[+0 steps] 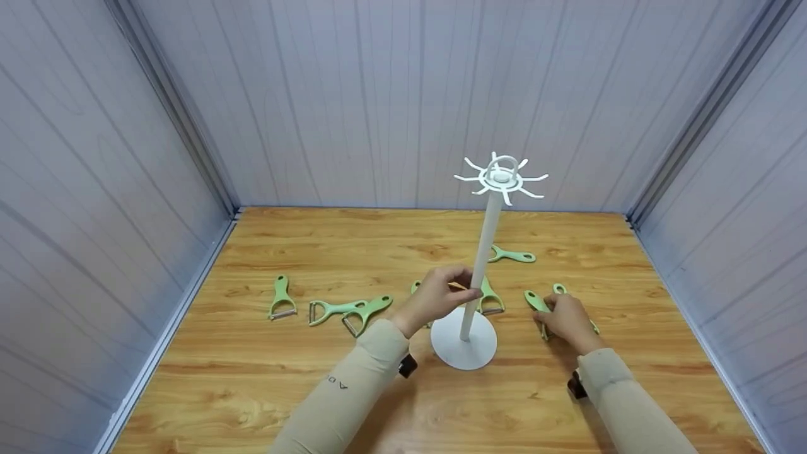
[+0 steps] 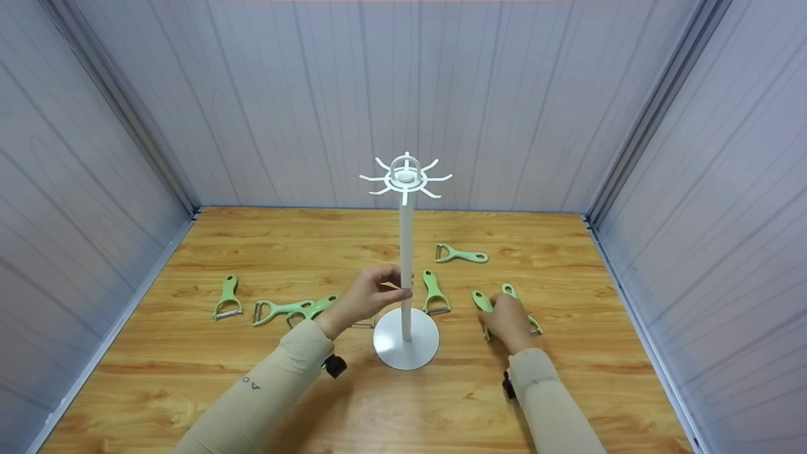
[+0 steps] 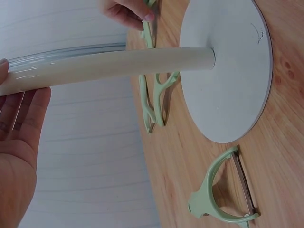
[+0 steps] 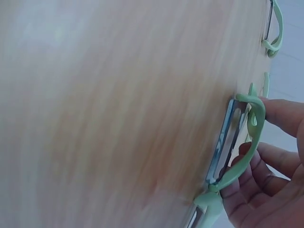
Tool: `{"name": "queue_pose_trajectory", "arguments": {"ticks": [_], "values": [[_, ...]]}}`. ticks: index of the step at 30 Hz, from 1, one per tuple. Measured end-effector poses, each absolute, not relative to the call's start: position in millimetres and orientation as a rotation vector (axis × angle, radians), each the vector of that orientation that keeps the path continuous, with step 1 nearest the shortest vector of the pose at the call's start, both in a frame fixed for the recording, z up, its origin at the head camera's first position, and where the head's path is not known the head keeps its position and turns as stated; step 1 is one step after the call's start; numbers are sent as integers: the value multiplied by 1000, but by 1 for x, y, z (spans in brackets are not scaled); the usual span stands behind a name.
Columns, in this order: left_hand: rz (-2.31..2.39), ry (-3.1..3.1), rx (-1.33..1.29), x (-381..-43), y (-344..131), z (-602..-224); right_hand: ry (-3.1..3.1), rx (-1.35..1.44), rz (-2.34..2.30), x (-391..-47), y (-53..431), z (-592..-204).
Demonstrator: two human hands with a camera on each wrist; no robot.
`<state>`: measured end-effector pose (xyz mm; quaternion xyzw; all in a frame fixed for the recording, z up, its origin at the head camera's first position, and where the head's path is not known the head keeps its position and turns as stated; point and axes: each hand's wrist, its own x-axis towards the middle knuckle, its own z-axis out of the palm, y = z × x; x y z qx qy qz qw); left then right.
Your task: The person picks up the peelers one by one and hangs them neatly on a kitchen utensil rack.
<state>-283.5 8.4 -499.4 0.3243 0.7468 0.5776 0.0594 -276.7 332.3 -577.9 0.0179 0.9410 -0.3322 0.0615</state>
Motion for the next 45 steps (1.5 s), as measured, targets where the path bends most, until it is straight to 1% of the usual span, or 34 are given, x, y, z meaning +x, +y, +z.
{"name": "queue_pose_trajectory", "arguments": {"ticks": [12, 17, 24, 27, 32, 45], "values": [[1768, 2265, 950, -279, 11, -507, 2828, 143, -1033, -270, 333, -575], [1789, 2265, 940, -279, 12, -507, 2782, 176, -1160, -269, 333, -570], [1768, 2292, 938, -279, 13, -504, 2904, 137, -1093, -267, 332, -563], [1769, 2293, 948, -279, 12, -504, 2879, 156, -1174, -266, 330, -560], [1768, 2300, 962, -281, 11, -504, 2831, 180, -1335, -265, 327, -552], [1749, 2329, 996, -283, 10, -502, 2971, 146, -1371, -262, 316, -523]]}}
